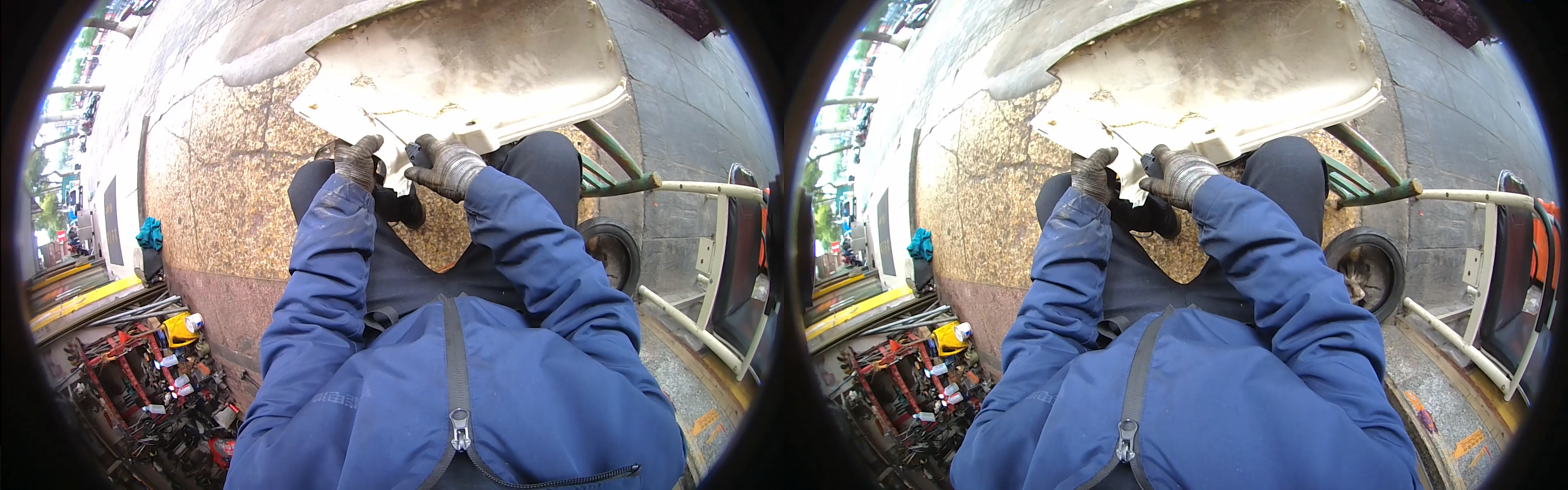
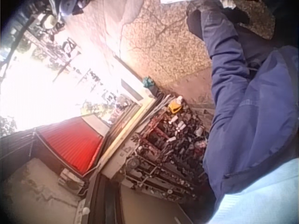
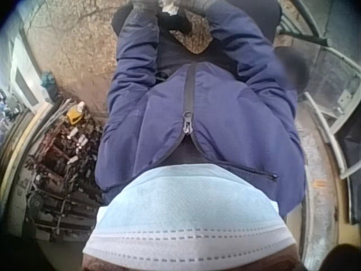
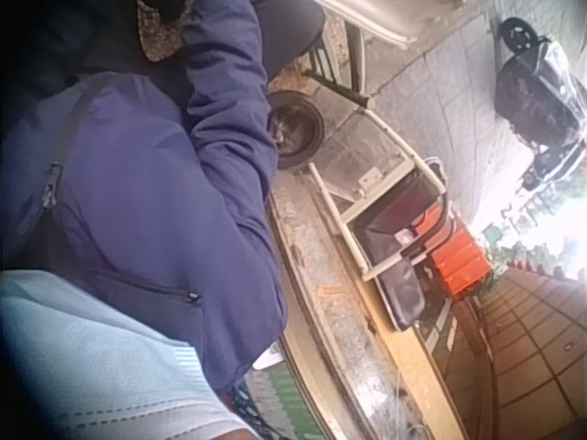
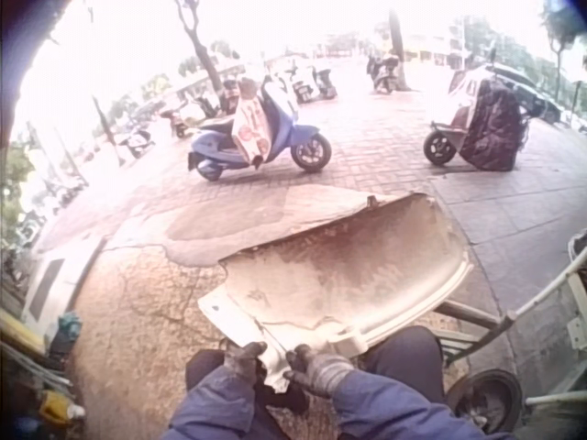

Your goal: The person sits on the ground and uses a handheld soldering iron to melt and smooth a damaged area on a black plastic part. They rotate the part to access different sides and continue applying heat to the damaged region.

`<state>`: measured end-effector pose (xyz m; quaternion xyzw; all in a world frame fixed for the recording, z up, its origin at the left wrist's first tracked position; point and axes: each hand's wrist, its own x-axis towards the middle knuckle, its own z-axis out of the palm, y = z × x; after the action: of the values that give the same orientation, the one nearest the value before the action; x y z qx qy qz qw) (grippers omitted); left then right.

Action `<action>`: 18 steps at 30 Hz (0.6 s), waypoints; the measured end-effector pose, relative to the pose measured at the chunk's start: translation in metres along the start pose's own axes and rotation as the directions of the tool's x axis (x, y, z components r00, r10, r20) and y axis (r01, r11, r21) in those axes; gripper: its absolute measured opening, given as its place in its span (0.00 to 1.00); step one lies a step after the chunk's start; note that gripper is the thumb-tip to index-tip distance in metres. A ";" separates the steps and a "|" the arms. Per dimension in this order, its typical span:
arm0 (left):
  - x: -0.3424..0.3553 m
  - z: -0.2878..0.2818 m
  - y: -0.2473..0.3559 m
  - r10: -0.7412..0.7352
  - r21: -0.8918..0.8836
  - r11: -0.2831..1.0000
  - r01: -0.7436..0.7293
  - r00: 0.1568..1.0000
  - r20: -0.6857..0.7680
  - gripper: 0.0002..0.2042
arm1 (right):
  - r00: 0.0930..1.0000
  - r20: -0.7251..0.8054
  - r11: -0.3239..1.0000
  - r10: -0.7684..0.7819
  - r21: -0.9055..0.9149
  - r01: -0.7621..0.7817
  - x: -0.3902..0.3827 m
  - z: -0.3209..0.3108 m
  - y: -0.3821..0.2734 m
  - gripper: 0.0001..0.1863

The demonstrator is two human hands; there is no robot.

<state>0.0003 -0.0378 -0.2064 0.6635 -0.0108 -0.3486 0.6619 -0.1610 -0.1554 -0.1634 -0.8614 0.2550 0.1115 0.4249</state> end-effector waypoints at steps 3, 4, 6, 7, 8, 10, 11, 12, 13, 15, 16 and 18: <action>0.001 0.000 0.002 -0.033 0.013 0.999 0.033 0.999 0.009 0.18 | 1.000 0.015 1.000 0.019 0.009 -0.020 -0.002 -0.001 -0.001 0.34; 0.002 0.000 0.003 -0.044 0.023 0.999 0.043 0.999 0.010 0.17 | 1.000 0.009 1.000 0.023 0.013 -0.023 -0.003 -0.001 -0.001 0.34; 0.001 0.001 0.004 -0.063 0.019 0.998 0.063 0.998 0.015 0.16 | 1.000 -0.020 1.000 0.015 0.009 -0.015 -0.003 -0.001 -0.002 0.35; 0.000 0.002 0.005 -0.072 0.004 0.997 0.072 0.997 0.020 0.16 | 0.999 -0.044 1.000 0.004 0.001 -0.004 -0.002 0.000 -0.003 0.36; -0.001 0.003 0.006 -0.082 -0.011 0.997 0.082 0.996 0.025 0.15 | 0.998 -0.062 1.000 0.004 -0.016 -0.005 0.000 0.000 -0.004 0.37; -0.006 0.005 0.005 0.012 -0.020 1.000 -0.012 0.999 0.031 0.15 | 0.999 -0.042 1.000 -0.005 -0.016 0.004 0.004 -0.001 -0.005 0.37; -0.008 0.006 0.005 0.066 -0.035 0.997 -0.064 0.996 0.053 0.15 | 0.999 -0.034 1.000 -0.005 -0.023 0.004 0.006 -0.002 -0.006 0.36; -0.008 0.005 0.006 0.035 -0.018 0.999 -0.035 0.999 0.038 0.15 | 1.000 -0.031 1.000 -0.005 -0.017 0.005 0.007 -0.002 -0.007 0.36; -0.007 0.004 0.007 0.010 -0.012 1.000 -0.010 0.999 0.041 0.15 | 0.999 -0.031 1.000 -0.008 -0.015 0.007 0.008 -0.002 -0.008 0.36; -0.004 0.001 0.008 -0.051 0.023 0.999 0.049 0.997 0.052 0.18 | 1.000 -0.029 1.000 -0.009 -0.010 0.008 0.009 -0.001 -0.010 0.36; -0.001 -0.001 0.009 -0.086 0.052 0.995 0.083 0.995 0.059 0.20 | 1.000 -0.027 1.000 -0.008 -0.009 0.008 0.008 -0.001 -0.011 0.35; 0.001 -0.002 0.007 -0.062 0.057 0.997 0.059 0.996 0.062 0.23 | 1.000 -0.013 1.000 -0.004 -0.005 0.004 0.007 -0.001 -0.013 0.35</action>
<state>0.0052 -0.0374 -0.2012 0.6702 -0.0214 -0.3890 0.6317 -0.1480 -0.1524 -0.1570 -0.8637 0.2557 0.1059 0.4212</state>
